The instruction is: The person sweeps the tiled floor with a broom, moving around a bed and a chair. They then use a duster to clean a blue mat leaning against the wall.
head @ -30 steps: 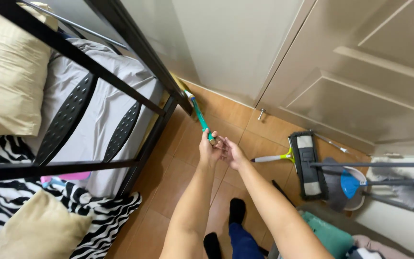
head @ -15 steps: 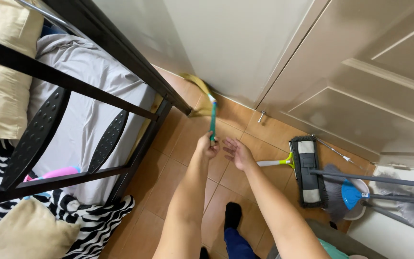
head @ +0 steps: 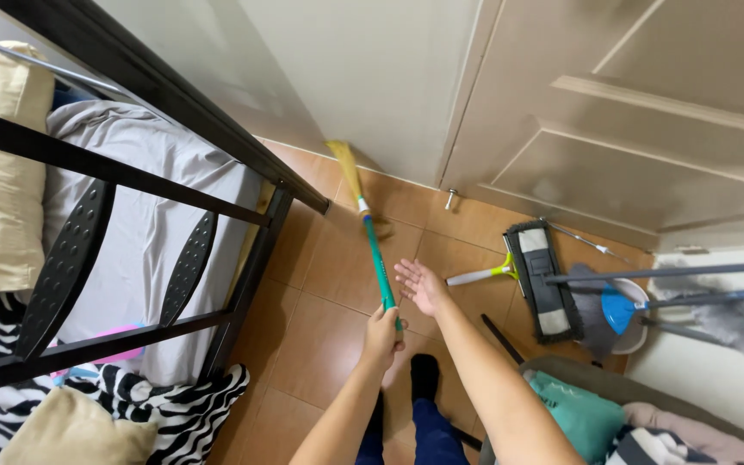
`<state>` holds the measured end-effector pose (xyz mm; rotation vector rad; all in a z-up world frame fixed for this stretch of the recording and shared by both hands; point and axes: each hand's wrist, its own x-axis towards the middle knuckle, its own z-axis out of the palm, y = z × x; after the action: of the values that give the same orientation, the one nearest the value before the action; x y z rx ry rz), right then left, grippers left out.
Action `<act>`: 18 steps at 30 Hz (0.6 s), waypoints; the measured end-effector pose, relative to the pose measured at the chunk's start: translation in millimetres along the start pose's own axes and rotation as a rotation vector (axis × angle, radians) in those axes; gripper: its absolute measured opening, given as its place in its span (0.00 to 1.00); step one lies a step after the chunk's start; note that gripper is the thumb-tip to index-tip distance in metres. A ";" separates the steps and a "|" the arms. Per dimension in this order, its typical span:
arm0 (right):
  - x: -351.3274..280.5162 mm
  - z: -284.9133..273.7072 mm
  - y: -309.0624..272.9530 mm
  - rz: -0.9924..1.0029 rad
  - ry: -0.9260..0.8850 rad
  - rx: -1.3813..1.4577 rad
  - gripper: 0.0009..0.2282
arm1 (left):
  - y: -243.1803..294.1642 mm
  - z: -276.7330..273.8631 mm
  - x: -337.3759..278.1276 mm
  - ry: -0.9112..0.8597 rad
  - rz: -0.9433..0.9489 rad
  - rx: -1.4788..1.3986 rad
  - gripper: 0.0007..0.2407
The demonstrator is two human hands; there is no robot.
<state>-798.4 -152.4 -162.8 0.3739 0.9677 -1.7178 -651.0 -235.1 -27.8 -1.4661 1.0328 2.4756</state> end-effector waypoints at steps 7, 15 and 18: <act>-51.3 -28.3 45.5 0.007 0.134 -0.076 0.26 | -69.8 -34.6 112.4 -0.027 -0.129 0.128 0.06; -100.2 -66.5 91.9 -0.068 0.382 0.065 0.26 | -83.2 -24.0 93.8 -0.552 -0.476 -0.507 0.09; -119.2 -51.9 97.7 -0.135 0.323 0.104 0.26 | -63.4 -25.5 45.7 -0.667 -0.462 -0.570 0.08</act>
<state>-676.6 -44.9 -156.7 0.6834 1.1582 -1.8712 -631.6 -213.0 -104.6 -0.6978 -0.1241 2.6591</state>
